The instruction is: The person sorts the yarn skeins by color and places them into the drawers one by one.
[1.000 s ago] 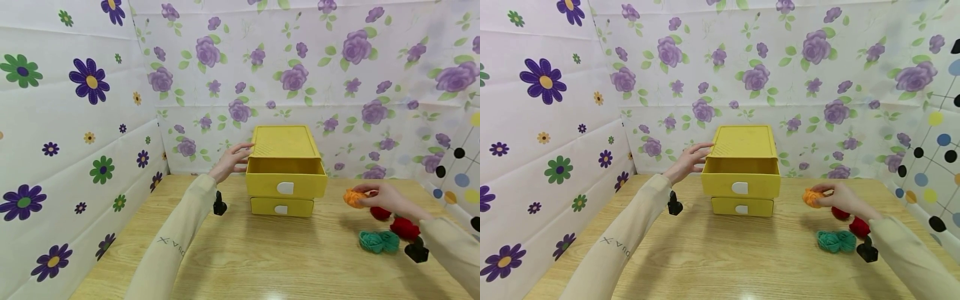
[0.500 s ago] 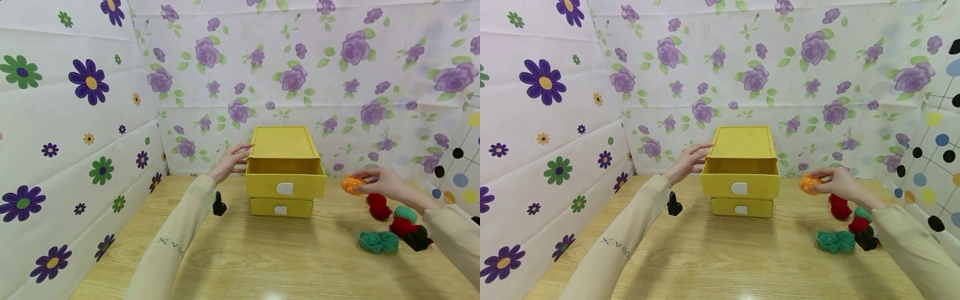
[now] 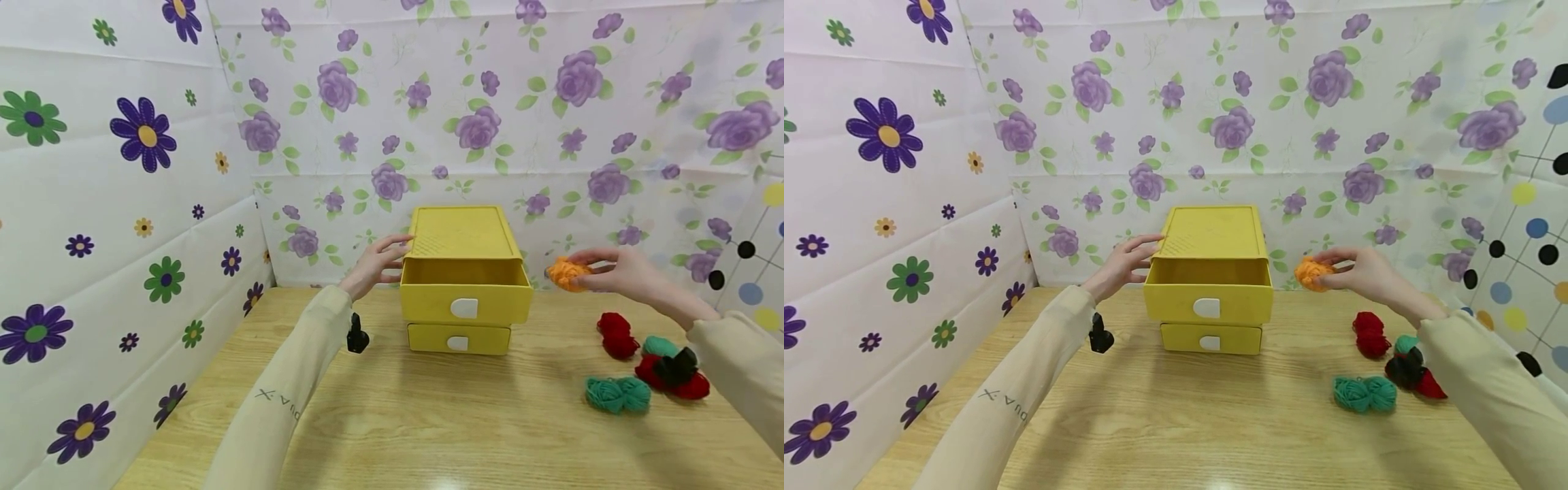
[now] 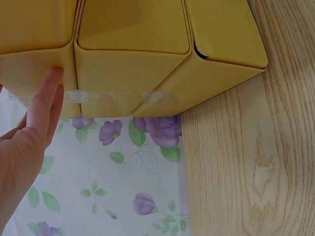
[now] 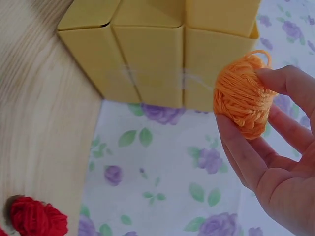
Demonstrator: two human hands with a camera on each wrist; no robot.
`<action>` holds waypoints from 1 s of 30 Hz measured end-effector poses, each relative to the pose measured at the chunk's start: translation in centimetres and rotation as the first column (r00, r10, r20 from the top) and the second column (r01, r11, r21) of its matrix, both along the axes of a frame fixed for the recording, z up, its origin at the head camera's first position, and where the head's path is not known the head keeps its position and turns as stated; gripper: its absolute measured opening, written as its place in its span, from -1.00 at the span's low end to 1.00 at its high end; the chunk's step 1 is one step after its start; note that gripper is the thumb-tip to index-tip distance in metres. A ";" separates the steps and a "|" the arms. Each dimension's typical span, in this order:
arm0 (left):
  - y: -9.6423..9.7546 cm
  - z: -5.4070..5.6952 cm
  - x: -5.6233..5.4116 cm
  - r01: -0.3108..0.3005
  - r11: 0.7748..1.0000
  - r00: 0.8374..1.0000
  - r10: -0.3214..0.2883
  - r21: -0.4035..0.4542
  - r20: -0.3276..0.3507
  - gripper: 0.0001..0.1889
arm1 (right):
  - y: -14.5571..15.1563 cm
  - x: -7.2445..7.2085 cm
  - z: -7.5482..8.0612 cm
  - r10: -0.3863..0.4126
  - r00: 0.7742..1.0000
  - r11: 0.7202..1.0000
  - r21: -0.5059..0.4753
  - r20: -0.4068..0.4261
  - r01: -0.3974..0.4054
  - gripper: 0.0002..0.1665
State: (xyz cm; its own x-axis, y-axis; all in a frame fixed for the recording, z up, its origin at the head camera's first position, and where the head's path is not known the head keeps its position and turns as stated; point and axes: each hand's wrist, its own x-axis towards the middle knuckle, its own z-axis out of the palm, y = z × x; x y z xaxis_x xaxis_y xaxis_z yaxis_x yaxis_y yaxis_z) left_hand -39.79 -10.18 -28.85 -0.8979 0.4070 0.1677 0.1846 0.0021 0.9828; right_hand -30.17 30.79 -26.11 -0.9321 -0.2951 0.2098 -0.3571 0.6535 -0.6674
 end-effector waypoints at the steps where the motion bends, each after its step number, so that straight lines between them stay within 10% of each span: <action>1: 0.0 0.0 0.0 0.000 1.000 1.000 0.000 -0.001 0.000 -0.60 | -0.1 0.0 0.2 -0.007 1.000 1.000 0.002 -0.001 0.007 -0.43; 30: 0.0 -0.1 -0.1 0.009 1.000 1.000 -0.009 0.004 0.008 -0.59 | -5.7 -0.3 4.4 0.014 0.998 1.000 -0.018 -0.055 -0.015 -0.40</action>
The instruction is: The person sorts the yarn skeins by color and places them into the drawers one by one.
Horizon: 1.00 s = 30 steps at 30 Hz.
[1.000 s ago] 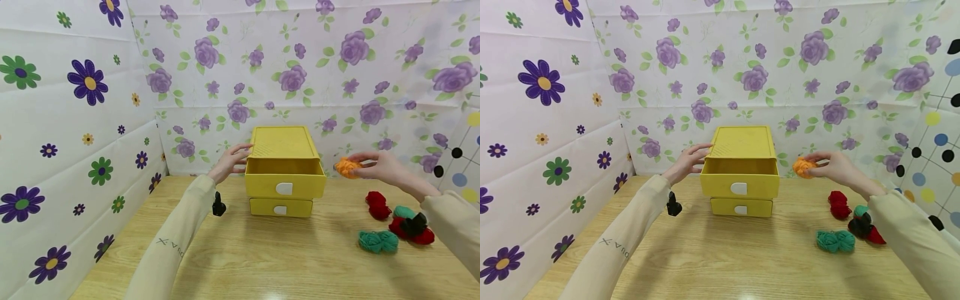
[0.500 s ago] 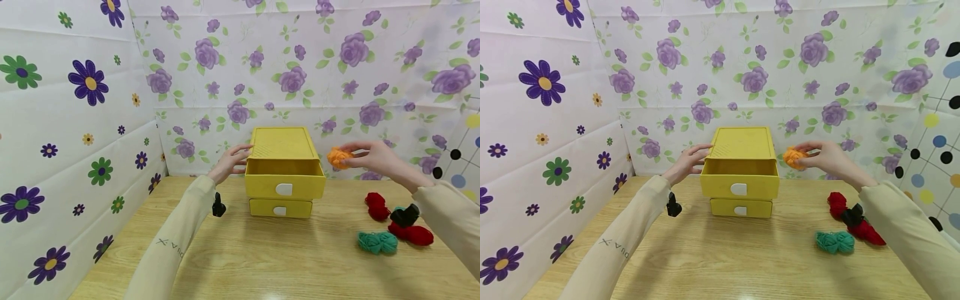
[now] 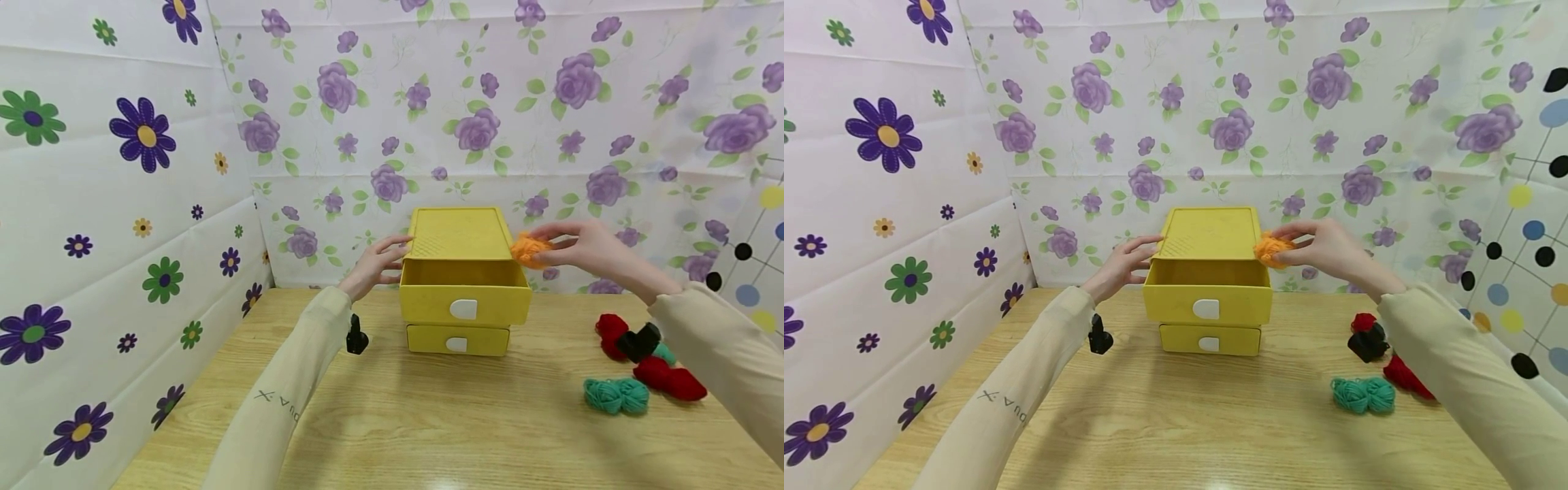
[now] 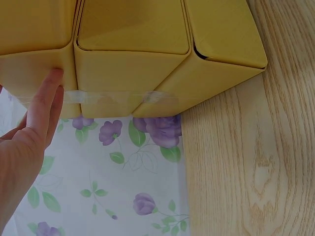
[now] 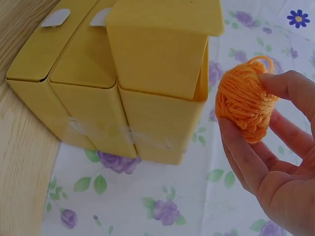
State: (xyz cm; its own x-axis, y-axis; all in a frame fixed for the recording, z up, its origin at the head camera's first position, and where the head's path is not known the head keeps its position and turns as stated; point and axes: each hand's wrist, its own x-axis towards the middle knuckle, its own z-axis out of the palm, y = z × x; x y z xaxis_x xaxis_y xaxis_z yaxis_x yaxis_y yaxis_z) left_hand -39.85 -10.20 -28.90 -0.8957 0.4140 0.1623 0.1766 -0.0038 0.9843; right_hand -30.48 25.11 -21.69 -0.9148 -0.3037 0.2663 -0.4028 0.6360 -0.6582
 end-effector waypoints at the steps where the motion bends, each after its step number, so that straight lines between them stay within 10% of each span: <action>1: 0.0 0.0 0.0 0.000 1.000 1.000 0.000 0.001 0.001 -0.59 | -0.2 0.0 0.1 0.002 1.000 1.000 0.002 -0.002 -0.002 -0.40; 30: 0.0 0.1 0.1 0.000 1.000 1.000 0.000 0.003 0.001 -0.58 | -5.0 -0.9 0.1 0.096 0.995 0.994 0.041 0.007 -0.096 -0.40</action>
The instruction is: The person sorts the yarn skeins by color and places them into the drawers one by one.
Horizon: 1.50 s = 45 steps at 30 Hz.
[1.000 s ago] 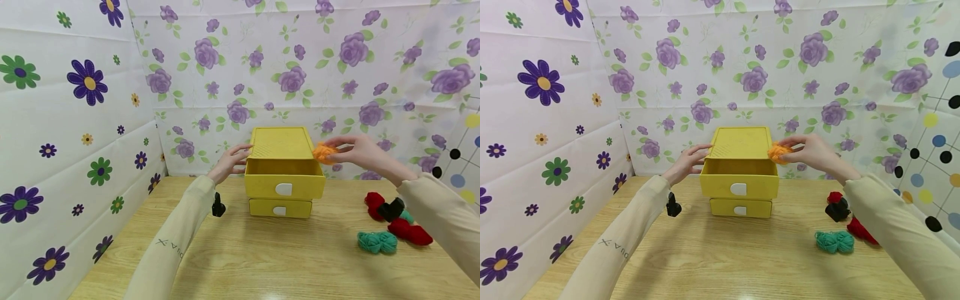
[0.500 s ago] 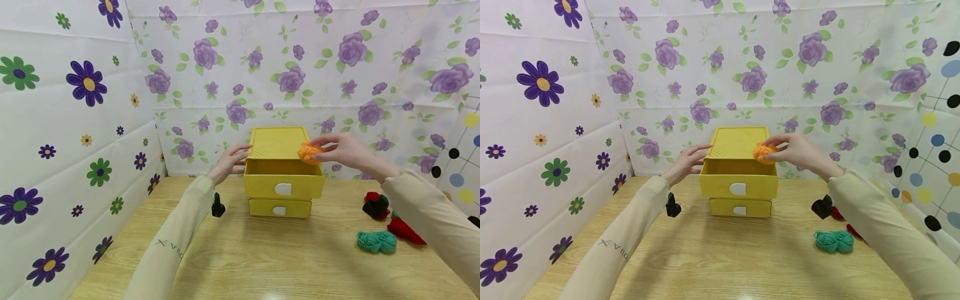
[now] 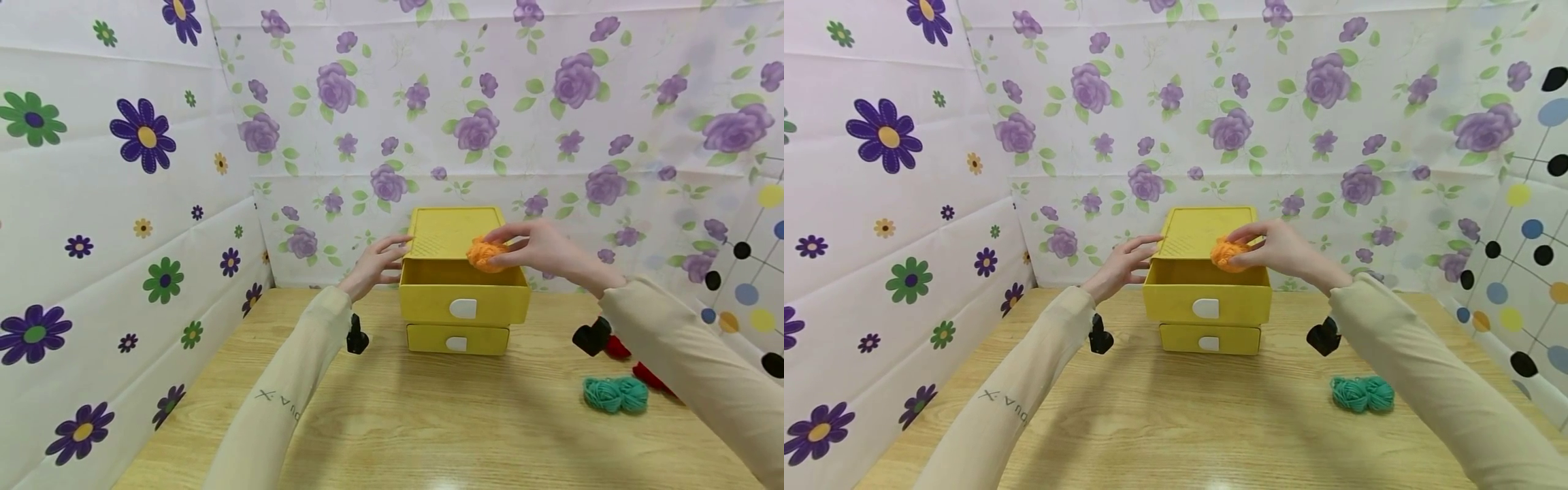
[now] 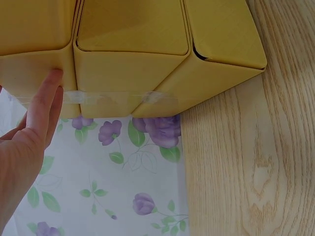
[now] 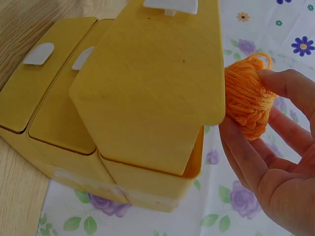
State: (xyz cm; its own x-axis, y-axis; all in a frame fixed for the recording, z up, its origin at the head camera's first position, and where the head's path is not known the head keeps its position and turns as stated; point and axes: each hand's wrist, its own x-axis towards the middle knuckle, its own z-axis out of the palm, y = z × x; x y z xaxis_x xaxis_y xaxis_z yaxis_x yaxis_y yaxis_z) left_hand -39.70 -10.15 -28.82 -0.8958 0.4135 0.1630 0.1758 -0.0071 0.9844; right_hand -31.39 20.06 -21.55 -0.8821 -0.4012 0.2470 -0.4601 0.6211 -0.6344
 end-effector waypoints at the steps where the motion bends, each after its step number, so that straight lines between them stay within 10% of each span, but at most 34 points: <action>1: 0.0 0.0 0.0 0.001 1.000 1.000 -0.001 0.000 -0.001 -0.58 | -0.2 -0.1 0.0 0.009 1.000 1.000 0.001 -0.006 -0.009 -0.40; 22: -0.4 0.1 0.2 -0.008 1.000 1.000 0.008 -0.006 -0.010 -0.59 | -1.8 -0.2 -0.3 0.057 0.998 0.998 -0.008 0.010 -0.057 -0.42; 45: -0.1 0.0 0.0 0.002 1.000 1.000 -0.002 -0.016 -0.012 -0.59 | -1.5 0.5 -0.5 0.100 0.991 0.963 -0.260 0.083 -0.075 -0.42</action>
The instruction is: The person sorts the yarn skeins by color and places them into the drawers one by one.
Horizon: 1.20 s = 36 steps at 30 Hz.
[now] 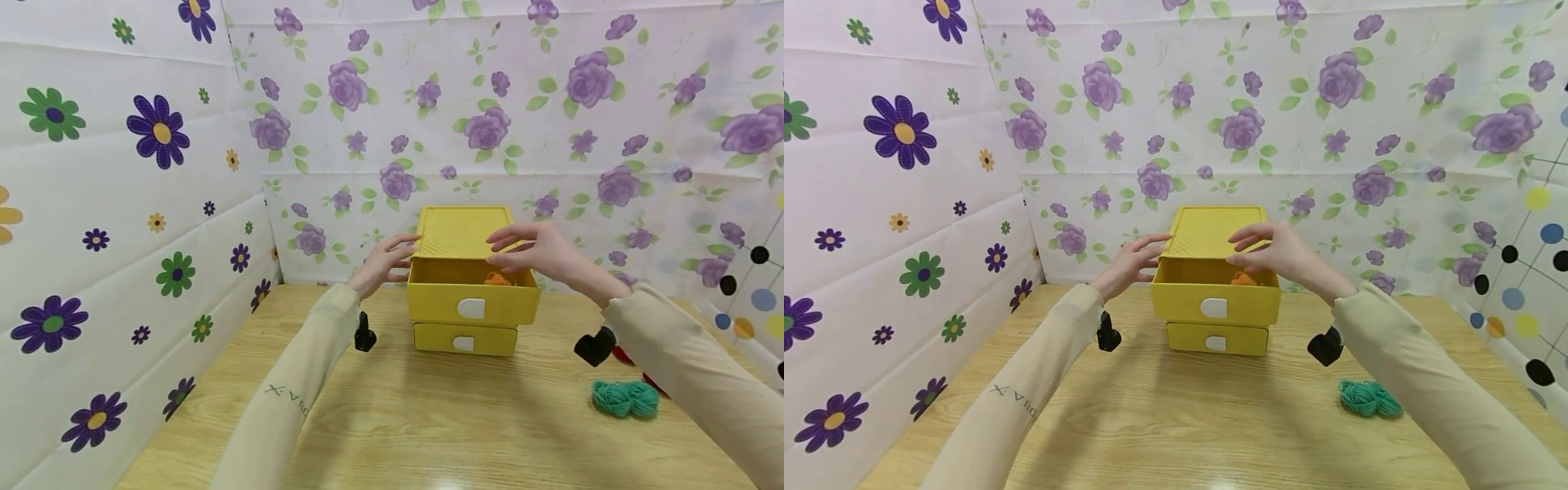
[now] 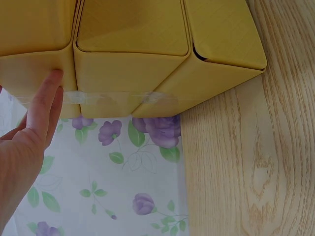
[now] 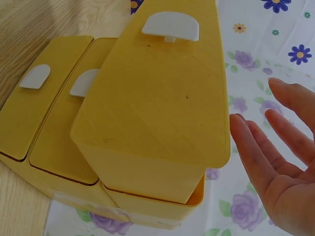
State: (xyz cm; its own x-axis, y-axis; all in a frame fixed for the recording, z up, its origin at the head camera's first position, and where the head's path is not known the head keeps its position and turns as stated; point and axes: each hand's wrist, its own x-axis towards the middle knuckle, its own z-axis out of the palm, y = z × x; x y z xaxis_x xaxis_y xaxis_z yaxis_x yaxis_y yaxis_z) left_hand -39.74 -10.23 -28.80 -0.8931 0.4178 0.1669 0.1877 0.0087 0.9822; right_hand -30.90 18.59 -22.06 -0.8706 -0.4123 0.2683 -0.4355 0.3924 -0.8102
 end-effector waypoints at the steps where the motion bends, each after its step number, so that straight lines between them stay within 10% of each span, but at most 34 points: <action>1: 0.0 0.0 0.0 0.001 1.000 1.000 -0.001 0.000 0.000 -0.59 | 0.0 0.1 0.0 0.001 1.000 1.000 -0.014 -0.001 -0.001 -0.43; 36: 0.3 0.1 0.0 -0.002 1.000 1.000 0.002 0.006 0.006 -0.59 | 0.2 4.0 -3.4 0.081 0.996 0.983 -0.165 -0.027 -0.085 -0.59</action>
